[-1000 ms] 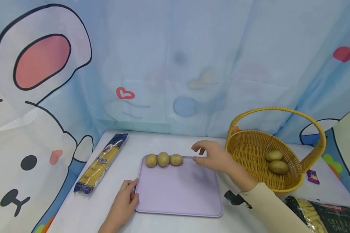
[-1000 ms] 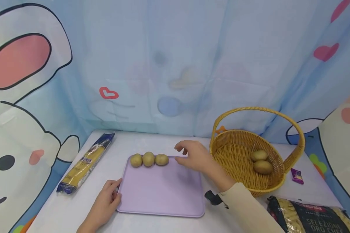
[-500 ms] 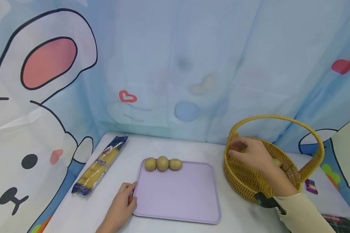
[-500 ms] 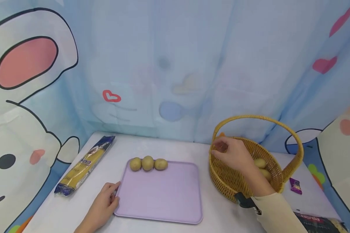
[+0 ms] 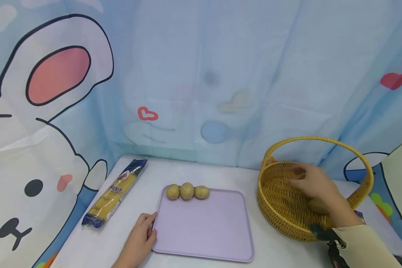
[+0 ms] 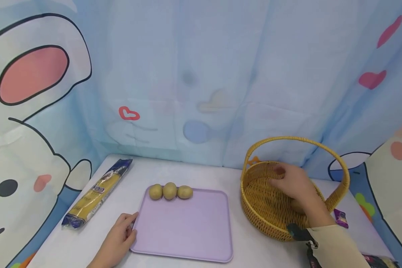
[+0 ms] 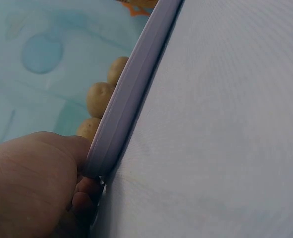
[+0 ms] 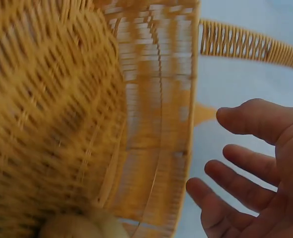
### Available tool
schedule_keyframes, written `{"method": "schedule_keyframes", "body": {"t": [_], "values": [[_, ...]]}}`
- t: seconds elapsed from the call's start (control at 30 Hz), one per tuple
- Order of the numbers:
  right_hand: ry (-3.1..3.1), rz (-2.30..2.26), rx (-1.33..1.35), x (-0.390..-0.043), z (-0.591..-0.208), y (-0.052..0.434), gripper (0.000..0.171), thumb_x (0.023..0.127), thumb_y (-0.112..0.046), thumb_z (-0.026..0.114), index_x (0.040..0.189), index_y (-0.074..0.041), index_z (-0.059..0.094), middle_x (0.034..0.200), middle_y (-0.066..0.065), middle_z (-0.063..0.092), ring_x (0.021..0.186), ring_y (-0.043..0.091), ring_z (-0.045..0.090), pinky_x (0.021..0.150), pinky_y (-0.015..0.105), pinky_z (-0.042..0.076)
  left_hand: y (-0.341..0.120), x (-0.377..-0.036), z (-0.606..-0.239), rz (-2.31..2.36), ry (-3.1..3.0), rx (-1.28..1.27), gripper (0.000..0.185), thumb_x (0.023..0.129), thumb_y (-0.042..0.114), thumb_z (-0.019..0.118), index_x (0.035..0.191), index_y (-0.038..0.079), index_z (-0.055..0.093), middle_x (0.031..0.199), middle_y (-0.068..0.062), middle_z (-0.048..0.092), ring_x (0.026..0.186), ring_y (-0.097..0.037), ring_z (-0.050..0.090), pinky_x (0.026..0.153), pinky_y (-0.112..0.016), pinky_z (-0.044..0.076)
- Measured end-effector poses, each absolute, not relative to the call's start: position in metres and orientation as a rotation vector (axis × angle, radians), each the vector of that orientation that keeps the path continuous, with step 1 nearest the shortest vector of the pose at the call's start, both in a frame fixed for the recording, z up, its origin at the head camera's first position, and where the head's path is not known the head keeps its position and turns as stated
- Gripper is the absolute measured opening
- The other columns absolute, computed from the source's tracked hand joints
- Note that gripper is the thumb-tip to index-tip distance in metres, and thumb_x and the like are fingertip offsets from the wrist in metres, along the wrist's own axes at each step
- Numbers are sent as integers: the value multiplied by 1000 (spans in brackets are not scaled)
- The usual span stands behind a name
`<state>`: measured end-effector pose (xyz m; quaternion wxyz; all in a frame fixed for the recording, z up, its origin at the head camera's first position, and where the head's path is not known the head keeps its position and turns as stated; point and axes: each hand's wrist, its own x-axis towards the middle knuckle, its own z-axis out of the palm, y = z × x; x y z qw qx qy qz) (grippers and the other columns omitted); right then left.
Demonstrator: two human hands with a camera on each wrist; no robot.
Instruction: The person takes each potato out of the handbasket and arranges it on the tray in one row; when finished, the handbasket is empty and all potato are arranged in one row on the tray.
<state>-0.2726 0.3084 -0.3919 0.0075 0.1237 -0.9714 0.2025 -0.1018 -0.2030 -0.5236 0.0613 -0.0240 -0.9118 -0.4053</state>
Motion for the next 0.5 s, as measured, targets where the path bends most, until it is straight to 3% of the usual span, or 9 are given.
{"method": "schedule_keyframes", "body": {"t": [0.2, 0.5], "values": [[-3103, 575, 257, -275, -393, 334, 72, 87, -47, 67, 130, 8, 51, 124, 33, 53, 103, 50, 54, 73, 54, 48, -202, -102, -525, -1211, -2761, -74, 48, 88, 0, 62, 135, -5, 52, 104, 2, 47, 71, -3, 45, 61, -19, 43], [-3187, 466, 147, -282, -395, 357, 66, 83, -36, 72, 123, 13, 53, 117, 37, 53, 96, 51, 54, 66, 52, 48, -204, -101, -521, -1227, -2757, -65, 49, 88, 0, 62, 136, -4, 52, 105, 2, 47, 71, -3, 44, 60, -20, 43]]}}
